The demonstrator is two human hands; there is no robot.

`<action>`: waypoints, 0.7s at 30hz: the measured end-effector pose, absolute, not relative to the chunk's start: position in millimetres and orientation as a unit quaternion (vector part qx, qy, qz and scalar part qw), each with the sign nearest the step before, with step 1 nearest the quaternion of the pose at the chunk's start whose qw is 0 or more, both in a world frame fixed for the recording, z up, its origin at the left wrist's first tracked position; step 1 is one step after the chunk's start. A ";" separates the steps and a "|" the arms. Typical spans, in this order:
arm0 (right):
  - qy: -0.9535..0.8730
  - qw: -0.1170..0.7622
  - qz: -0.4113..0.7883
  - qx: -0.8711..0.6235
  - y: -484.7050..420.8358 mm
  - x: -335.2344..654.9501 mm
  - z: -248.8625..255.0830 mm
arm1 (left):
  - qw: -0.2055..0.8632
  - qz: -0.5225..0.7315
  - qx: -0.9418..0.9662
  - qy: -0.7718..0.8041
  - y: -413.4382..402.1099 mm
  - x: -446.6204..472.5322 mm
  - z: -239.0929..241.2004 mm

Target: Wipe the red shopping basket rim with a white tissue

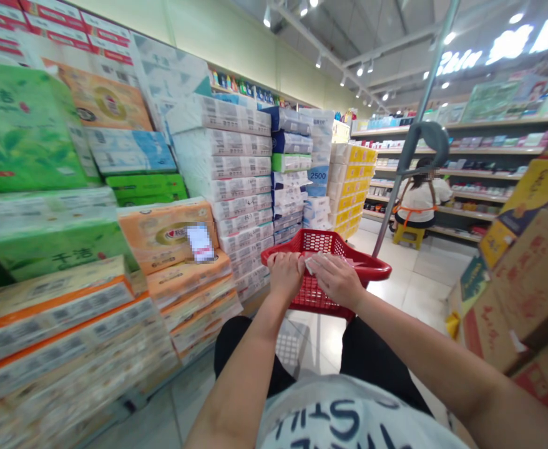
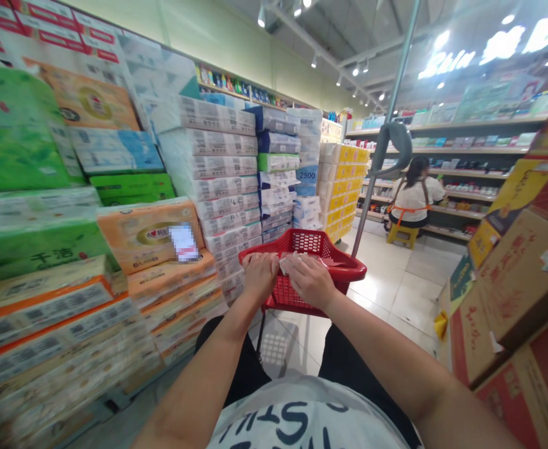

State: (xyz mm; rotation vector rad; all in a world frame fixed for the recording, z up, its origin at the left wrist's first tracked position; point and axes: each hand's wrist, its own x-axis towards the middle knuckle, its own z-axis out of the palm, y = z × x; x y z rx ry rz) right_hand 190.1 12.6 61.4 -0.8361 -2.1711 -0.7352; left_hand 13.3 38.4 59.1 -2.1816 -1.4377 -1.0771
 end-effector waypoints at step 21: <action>-0.813 0.377 -0.275 -0.347 4.2 190.1 39.2 | 0.148 -0.379 -0.759 -0.507 38.4 12.3 59.7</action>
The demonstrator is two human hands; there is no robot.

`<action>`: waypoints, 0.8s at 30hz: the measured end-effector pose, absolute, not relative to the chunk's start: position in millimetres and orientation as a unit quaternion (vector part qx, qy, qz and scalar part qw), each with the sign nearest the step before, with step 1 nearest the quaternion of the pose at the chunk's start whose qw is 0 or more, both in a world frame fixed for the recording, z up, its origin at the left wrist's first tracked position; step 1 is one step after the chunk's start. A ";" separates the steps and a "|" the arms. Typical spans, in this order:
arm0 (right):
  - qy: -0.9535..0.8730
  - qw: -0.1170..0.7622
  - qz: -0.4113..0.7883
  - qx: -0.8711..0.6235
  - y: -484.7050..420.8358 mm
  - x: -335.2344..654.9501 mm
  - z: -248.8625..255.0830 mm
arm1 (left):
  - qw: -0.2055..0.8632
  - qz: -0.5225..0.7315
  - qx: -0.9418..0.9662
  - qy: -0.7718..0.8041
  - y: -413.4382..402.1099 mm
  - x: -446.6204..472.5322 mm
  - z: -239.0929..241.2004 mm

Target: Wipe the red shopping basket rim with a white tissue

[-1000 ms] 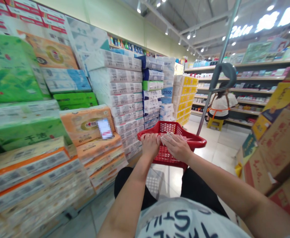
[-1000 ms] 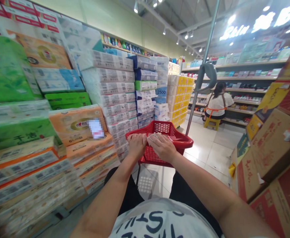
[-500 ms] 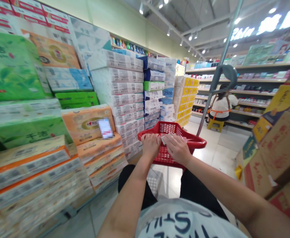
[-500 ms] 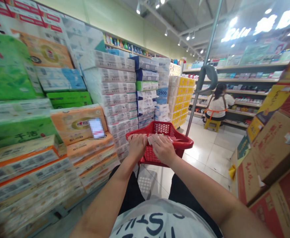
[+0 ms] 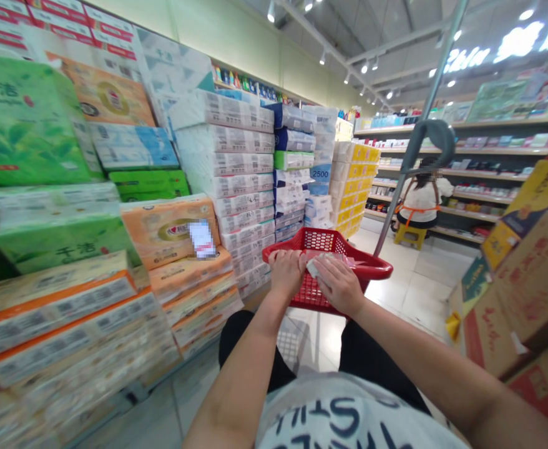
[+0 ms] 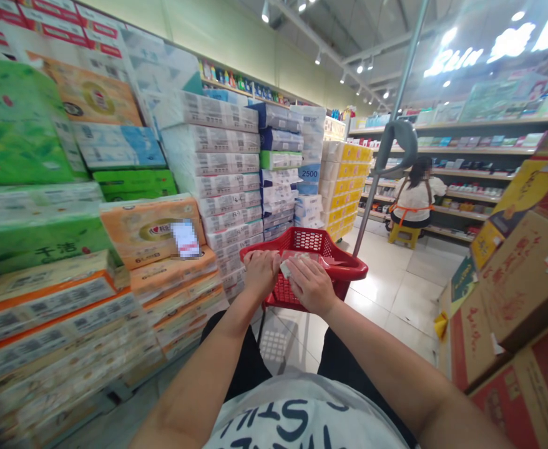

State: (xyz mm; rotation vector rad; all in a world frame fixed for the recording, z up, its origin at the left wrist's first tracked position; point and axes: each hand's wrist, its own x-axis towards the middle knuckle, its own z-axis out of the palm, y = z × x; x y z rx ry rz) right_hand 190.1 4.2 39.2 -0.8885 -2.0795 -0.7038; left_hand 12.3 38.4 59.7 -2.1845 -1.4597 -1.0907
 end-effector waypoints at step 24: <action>-0.838 0.235 -0.106 -0.481 57.4 191.1 110.8 | 0.149 -0.383 -0.754 -0.513 38.5 11.5 59.9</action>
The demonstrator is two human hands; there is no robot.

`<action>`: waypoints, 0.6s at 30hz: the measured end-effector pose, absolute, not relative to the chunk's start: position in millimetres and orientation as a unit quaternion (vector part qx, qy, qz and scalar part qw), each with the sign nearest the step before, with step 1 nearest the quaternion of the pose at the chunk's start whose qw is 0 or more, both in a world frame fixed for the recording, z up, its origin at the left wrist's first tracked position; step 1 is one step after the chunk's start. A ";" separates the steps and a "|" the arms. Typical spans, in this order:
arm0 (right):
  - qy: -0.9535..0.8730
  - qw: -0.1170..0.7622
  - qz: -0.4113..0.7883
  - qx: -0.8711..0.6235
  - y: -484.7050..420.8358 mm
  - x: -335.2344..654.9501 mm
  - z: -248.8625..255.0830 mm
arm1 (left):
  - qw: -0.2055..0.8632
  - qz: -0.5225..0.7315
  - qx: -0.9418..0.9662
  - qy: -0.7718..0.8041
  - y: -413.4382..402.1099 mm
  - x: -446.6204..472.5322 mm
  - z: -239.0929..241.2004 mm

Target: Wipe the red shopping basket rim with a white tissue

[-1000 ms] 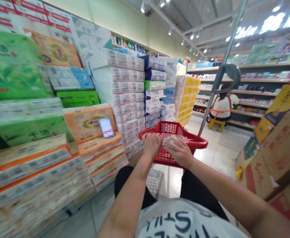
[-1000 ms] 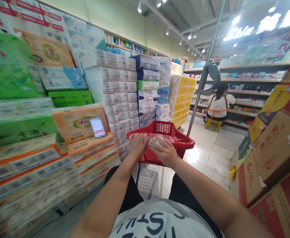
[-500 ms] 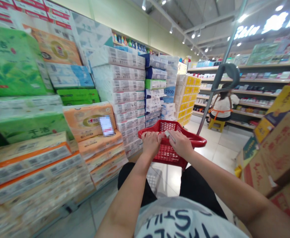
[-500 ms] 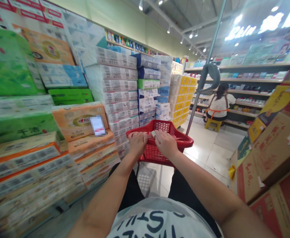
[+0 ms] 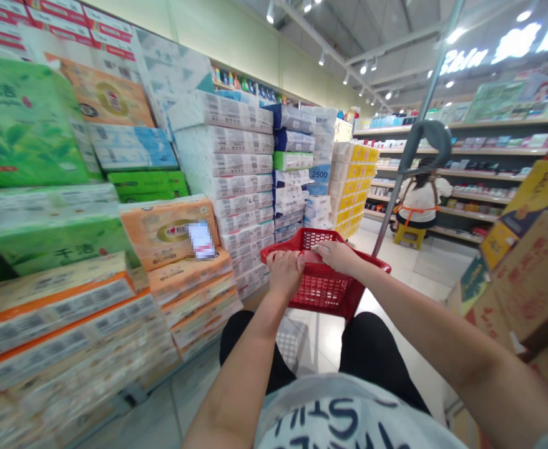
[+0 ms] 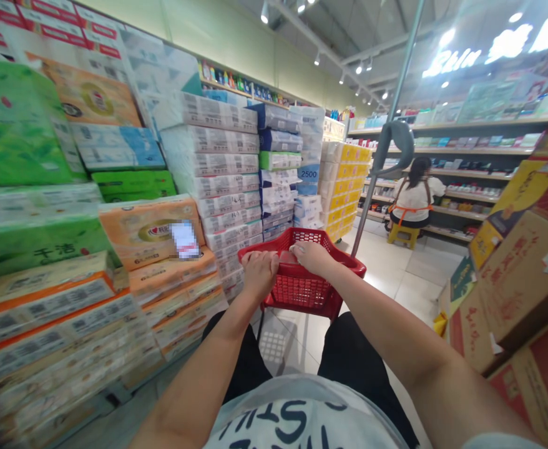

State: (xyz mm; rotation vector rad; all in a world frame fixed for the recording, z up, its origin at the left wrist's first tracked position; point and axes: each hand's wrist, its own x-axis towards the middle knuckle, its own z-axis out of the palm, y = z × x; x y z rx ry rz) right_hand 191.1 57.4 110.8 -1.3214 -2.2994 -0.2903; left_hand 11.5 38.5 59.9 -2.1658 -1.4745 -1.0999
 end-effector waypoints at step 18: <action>-0.846 0.286 -0.107 -0.437 45.1 174.0 101.6 | 0.142 -0.370 -0.757 -0.519 36.1 9.0 62.8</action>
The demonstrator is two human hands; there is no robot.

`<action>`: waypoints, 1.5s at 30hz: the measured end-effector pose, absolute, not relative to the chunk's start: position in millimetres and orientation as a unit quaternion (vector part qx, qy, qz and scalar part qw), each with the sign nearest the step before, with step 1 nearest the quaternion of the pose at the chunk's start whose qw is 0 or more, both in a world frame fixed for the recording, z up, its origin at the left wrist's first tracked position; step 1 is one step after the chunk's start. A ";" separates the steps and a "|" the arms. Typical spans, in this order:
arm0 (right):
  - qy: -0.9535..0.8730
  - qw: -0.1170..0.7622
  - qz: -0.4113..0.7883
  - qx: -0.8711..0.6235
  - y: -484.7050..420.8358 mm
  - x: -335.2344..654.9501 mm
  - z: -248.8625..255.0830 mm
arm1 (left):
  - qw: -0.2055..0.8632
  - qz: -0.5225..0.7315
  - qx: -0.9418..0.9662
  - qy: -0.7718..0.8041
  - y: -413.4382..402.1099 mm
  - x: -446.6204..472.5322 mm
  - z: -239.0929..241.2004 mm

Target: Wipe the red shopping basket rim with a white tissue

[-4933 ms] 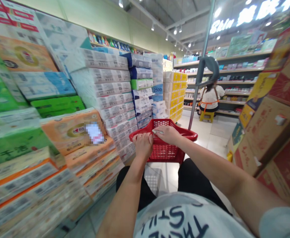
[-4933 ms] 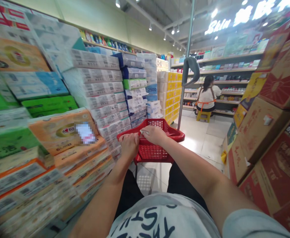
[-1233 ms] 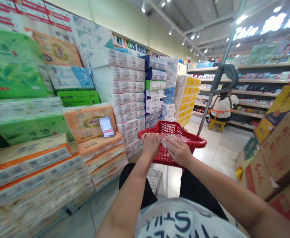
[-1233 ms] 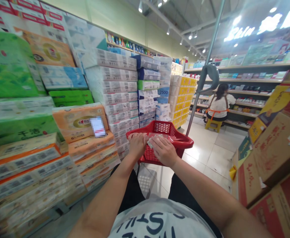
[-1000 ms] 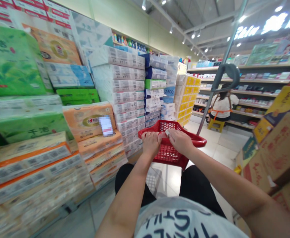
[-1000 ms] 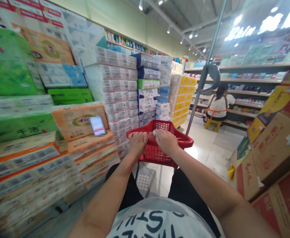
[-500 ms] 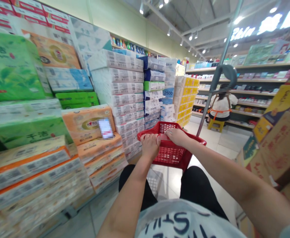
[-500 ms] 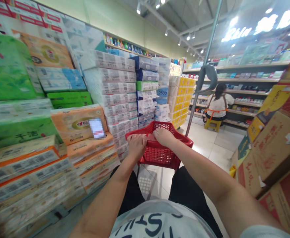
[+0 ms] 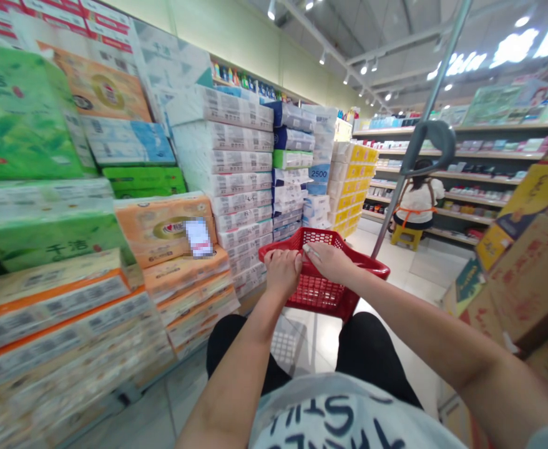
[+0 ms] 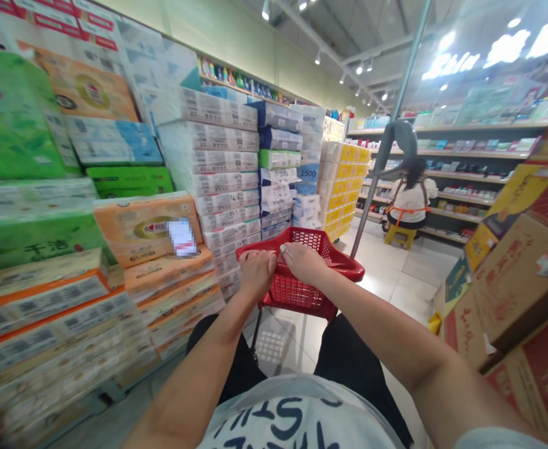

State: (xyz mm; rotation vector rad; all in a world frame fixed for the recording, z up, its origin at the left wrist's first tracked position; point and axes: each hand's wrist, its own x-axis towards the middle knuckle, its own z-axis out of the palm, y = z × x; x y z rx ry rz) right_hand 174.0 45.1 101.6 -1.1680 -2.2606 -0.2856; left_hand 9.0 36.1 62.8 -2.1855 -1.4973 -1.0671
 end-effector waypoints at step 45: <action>-0.823 0.043 -0.103 -0.558 70.6 224.3 109.7 | 0.131 -0.309 -0.812 -0.478 53.3 63.1 95.2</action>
